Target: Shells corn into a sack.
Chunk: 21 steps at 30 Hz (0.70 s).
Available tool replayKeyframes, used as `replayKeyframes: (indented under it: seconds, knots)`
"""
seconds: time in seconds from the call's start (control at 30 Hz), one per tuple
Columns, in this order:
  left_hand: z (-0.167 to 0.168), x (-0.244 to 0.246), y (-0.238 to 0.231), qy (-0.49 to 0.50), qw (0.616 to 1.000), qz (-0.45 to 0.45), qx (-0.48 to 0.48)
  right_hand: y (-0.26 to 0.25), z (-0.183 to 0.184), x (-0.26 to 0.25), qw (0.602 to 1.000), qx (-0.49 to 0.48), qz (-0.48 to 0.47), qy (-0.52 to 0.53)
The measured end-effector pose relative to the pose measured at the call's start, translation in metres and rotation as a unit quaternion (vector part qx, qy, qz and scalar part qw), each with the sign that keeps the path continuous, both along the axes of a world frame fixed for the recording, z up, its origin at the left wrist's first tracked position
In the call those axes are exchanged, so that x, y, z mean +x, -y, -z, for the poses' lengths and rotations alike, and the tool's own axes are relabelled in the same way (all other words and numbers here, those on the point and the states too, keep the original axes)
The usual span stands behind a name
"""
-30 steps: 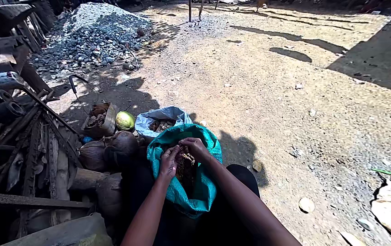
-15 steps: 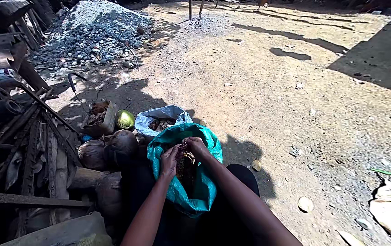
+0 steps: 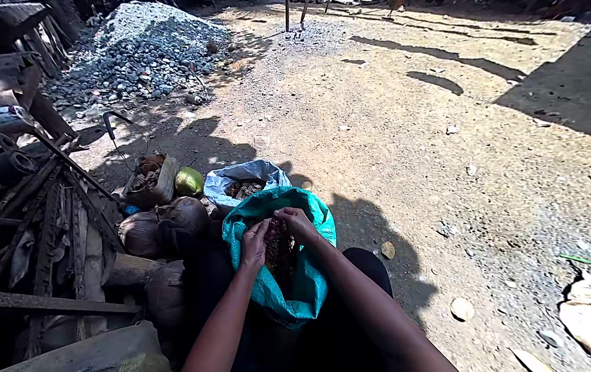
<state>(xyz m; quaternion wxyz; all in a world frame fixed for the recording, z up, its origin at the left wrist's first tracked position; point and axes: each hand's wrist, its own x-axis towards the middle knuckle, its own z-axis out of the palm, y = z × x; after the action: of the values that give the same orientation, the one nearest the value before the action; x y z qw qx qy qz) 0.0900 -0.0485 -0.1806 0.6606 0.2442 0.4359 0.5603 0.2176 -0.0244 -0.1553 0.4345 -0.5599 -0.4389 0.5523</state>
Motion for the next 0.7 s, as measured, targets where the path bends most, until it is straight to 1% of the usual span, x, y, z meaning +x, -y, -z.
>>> replayKeyframes:
  seconds: [0.17, 0.4, 0.7]
  knots:
    - [0.0, 0.0006, 0.001, -0.01, 1.0, 0.006, 0.014, -0.0037, 0.0083, 0.0016, 1.0, 0.015, 0.01, 0.006]
    - [-0.0012, 0.0001, 0.0001, -0.004, 1.0, 0.003, 0.008, -0.002, 0.0027, 0.0017, 1.0, 0.001, 0.011, -0.02]
    - [0.001, 0.0, 0.0008, -0.017, 1.0, 0.004, 0.018, -0.001, 0.0042, 0.0, 0.998, 0.026, -0.003, 0.06]
